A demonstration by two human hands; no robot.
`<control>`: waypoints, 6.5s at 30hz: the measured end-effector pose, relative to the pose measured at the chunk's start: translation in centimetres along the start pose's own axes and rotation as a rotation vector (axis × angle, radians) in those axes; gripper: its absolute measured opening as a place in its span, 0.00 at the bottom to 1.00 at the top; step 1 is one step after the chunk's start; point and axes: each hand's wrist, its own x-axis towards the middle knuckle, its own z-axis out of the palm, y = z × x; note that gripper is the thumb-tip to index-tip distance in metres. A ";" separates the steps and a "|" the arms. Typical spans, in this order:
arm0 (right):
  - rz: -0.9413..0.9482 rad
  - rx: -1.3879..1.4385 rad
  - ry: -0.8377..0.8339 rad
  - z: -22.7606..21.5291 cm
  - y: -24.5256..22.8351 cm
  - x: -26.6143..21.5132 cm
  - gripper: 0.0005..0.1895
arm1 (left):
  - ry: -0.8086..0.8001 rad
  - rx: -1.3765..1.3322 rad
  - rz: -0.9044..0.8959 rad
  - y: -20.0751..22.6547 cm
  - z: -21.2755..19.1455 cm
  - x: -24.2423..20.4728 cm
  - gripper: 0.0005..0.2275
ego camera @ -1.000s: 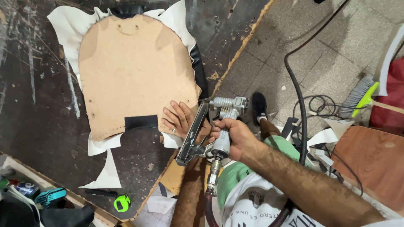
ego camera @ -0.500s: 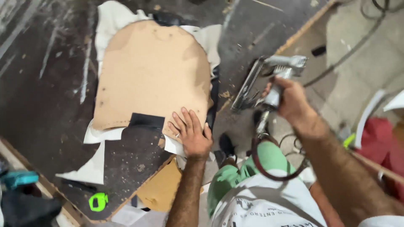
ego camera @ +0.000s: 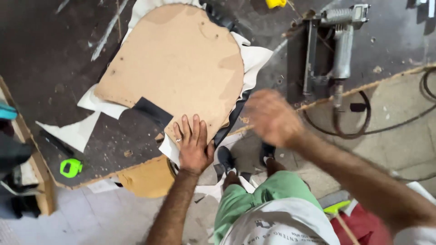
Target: Stapling vinyl fabric to a wooden furniture frame and trimming the excess material with a utility knife
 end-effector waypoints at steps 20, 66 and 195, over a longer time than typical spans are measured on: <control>-0.805 0.546 -0.307 8.9 -0.2 5.9 0.15 | -0.353 0.164 -0.204 1.4 -1.6 2.2 0.41; 1.654 1.613 0.420 4.9 -12.7 -10.8 0.08 | -0.051 0.301 -0.120 1.7 2.8 2.1 0.32; 0.675 -0.628 0.145 -9.1 22.8 -1.6 0.37 | -0.561 0.142 0.003 3.1 1.6 10.0 0.43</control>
